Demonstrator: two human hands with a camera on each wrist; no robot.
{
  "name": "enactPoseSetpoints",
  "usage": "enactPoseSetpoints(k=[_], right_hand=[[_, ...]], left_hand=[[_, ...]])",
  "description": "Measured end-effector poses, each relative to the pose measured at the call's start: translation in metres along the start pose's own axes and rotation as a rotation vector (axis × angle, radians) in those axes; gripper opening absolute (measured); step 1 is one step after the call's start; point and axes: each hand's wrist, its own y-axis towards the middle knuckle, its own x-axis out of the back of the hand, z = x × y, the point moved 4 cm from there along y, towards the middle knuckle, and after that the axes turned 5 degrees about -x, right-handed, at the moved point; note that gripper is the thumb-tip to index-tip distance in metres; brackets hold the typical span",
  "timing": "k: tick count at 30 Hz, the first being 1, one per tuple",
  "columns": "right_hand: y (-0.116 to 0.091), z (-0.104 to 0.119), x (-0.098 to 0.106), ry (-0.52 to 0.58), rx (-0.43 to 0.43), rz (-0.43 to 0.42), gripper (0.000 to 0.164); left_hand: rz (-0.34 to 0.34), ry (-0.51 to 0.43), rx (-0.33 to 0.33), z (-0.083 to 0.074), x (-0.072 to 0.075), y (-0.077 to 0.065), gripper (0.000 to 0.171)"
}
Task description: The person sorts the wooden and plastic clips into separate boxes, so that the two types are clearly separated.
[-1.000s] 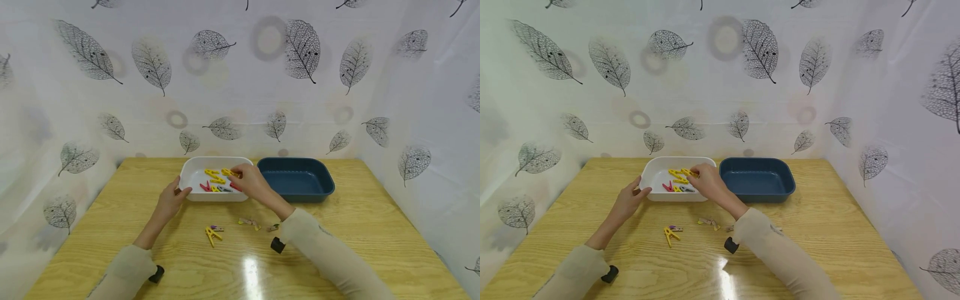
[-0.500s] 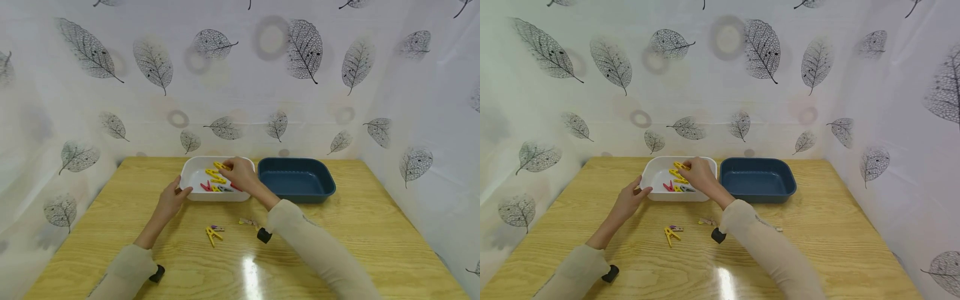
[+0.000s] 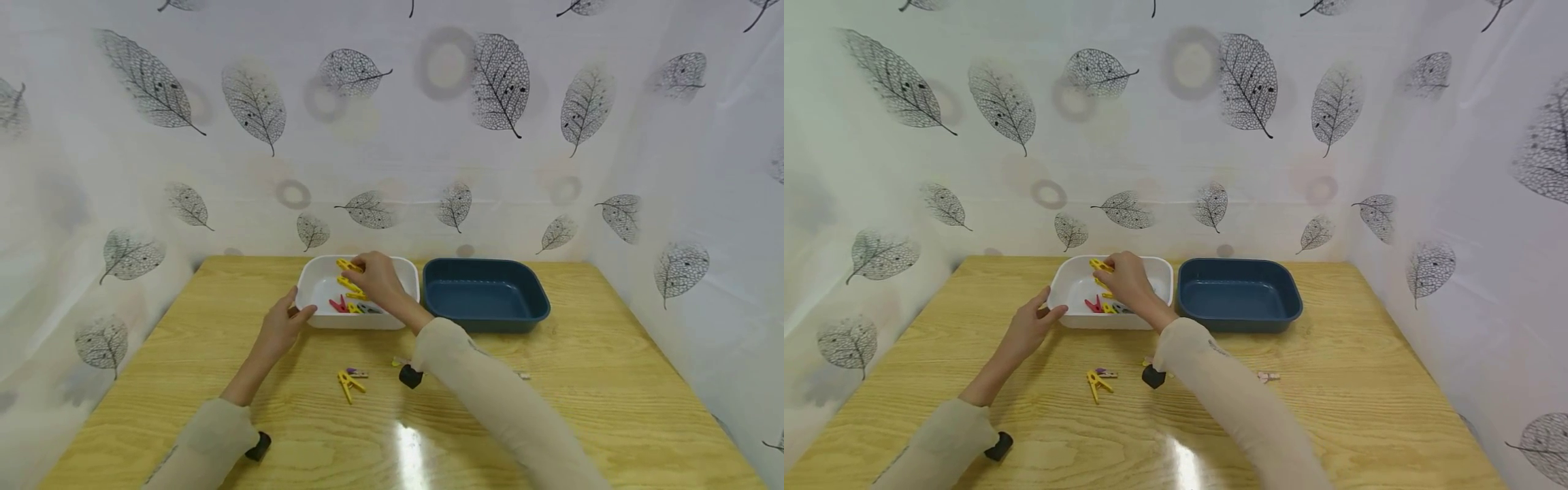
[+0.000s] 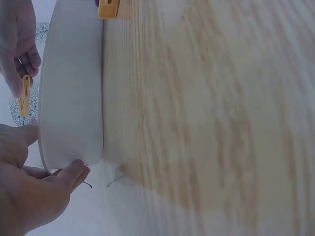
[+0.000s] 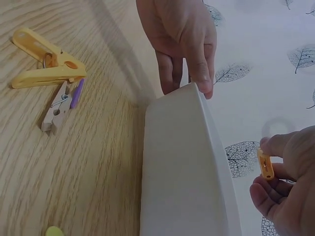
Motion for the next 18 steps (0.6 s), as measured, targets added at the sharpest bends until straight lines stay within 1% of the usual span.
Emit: enactPoseSetpoints(k=[7, 12, 18], right_hand=[[0.012, 0.001, -0.012, -0.052, -0.025, 0.013, 0.029], [0.019, 0.000, -0.021, -0.065, -0.043, 0.028, 0.030], [0.022, -0.001, -0.027, -0.061, -0.044, 0.016, 0.030]], left_hand=[[-0.004, -0.014, -0.012, 0.000, 0.000, 0.001, 0.073], [-0.011, -0.034, -0.028, -0.001, 0.000, 0.001, 0.072], [-0.015, -0.070, -0.014, 0.000, 0.000, 0.000, 0.072]])
